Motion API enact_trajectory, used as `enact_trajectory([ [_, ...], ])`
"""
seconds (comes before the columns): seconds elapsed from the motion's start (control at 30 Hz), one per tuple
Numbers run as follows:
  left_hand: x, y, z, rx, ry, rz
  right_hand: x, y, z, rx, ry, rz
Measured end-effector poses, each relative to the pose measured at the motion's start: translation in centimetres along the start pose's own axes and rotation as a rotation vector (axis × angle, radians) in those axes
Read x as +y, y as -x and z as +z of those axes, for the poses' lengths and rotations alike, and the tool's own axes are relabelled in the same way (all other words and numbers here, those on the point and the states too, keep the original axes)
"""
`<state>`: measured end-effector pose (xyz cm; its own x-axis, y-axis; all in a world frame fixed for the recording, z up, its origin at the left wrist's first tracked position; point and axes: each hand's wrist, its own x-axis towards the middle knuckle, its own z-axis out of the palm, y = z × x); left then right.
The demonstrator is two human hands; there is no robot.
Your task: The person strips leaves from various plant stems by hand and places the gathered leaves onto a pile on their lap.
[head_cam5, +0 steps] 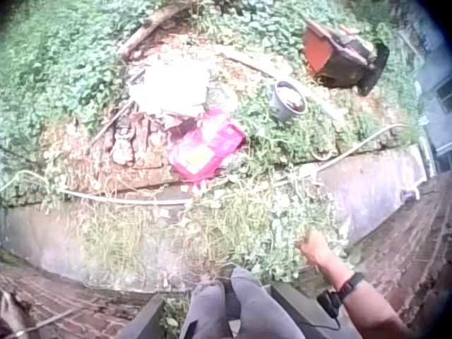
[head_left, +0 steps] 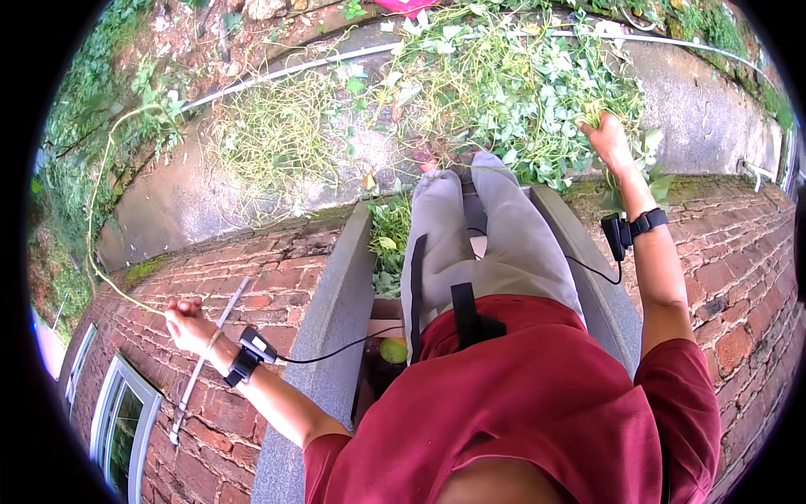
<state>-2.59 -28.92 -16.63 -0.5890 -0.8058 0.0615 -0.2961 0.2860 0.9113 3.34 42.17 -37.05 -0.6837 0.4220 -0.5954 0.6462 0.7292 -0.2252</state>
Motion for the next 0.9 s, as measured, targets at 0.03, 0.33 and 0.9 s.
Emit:
enact_trajectory([
  [0.03,-2.7,-0.5,1.0,0.069,-0.172,-0.089,-1.0,0.0,0.1,-0.061,0.003,0.000],
  [0.33,-22.9,12.1,8.4,-0.767,-0.495,-0.381,-8.4,-12.3,22.2,-0.622,-0.946,0.472],
  [0.9,-17.8,21.8,20.0,-1.190,-0.260,-0.404,-15.8,7.1,9.0,-1.059,-0.531,-0.711],
])
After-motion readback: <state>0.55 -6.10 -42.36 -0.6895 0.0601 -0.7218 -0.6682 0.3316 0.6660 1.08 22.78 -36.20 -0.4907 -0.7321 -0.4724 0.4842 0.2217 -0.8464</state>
